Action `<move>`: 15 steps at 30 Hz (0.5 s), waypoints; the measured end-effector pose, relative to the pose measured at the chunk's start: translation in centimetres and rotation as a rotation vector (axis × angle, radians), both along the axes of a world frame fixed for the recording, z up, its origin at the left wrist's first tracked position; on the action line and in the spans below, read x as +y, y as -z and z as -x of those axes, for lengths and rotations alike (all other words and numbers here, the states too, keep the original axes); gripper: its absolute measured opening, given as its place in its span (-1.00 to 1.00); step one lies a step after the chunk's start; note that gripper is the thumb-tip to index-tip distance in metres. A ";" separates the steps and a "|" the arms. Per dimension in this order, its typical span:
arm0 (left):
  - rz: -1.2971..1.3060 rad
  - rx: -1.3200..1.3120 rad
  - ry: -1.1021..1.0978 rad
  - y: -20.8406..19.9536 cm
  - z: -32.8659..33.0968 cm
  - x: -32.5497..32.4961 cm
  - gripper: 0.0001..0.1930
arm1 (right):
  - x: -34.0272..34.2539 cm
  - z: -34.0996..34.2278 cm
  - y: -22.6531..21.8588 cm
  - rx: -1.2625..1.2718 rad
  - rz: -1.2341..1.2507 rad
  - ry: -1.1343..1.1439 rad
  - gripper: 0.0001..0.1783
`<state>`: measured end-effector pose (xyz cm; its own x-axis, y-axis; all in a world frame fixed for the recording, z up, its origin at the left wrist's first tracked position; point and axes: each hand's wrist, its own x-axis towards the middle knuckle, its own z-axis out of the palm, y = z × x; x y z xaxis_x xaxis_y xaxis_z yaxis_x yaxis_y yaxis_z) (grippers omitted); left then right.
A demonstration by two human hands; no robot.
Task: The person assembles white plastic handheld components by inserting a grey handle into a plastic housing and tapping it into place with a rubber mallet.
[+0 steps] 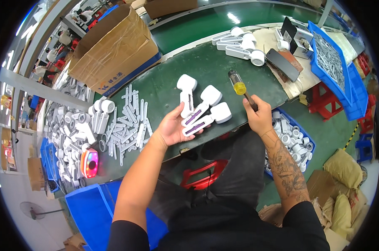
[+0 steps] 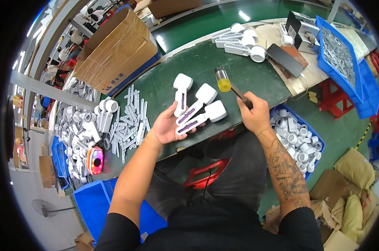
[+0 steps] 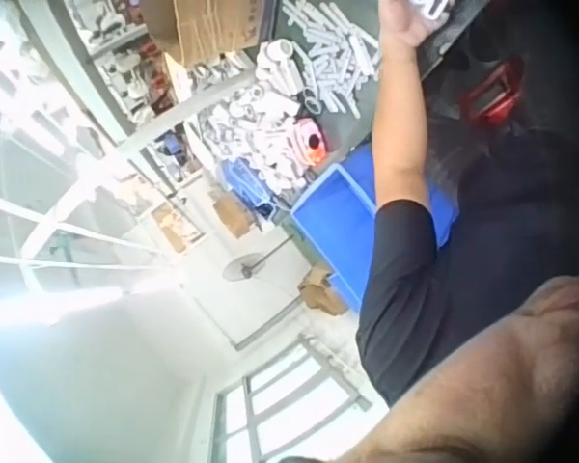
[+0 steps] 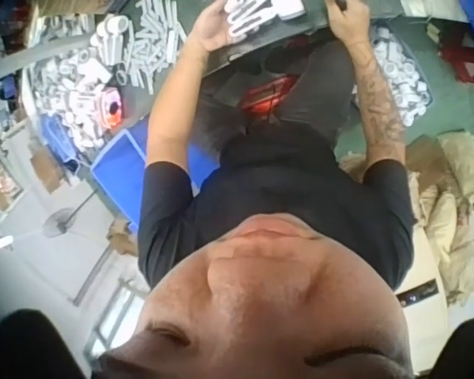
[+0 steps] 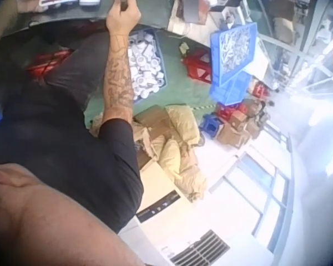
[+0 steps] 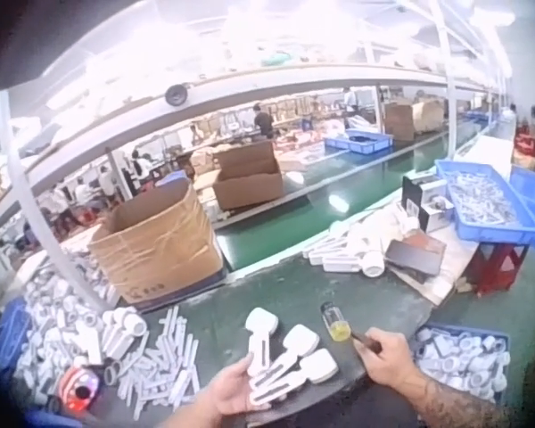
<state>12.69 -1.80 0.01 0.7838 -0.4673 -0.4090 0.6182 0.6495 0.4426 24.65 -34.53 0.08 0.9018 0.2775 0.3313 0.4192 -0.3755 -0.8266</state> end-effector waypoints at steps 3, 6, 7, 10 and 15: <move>0.052 0.061 -0.069 0.0 -0.3 2.0 -0.38 | 0.0 1.1 0.1 0.039 0.032 0.003 -0.66; -0.027 0.110 -0.133 -0.8 0.1 1.8 -0.26 | 0.4 1.8 0.2 0.114 0.044 0.006 -0.65; -0.029 0.113 -0.138 -1.1 0.5 1.8 -0.26 | 0.7 2.0 0.1 0.117 0.042 0.001 -0.65; -0.146 0.213 -0.295 -2.4 2.0 1.1 -0.21 | 1.9 2.4 -0.6 0.146 0.053 0.007 -0.66; -1.162 0.150 -0.361 -4.8 6.7 0.2 -0.39 | 4.1 2.6 -1.0 0.027 0.011 -0.013 -0.73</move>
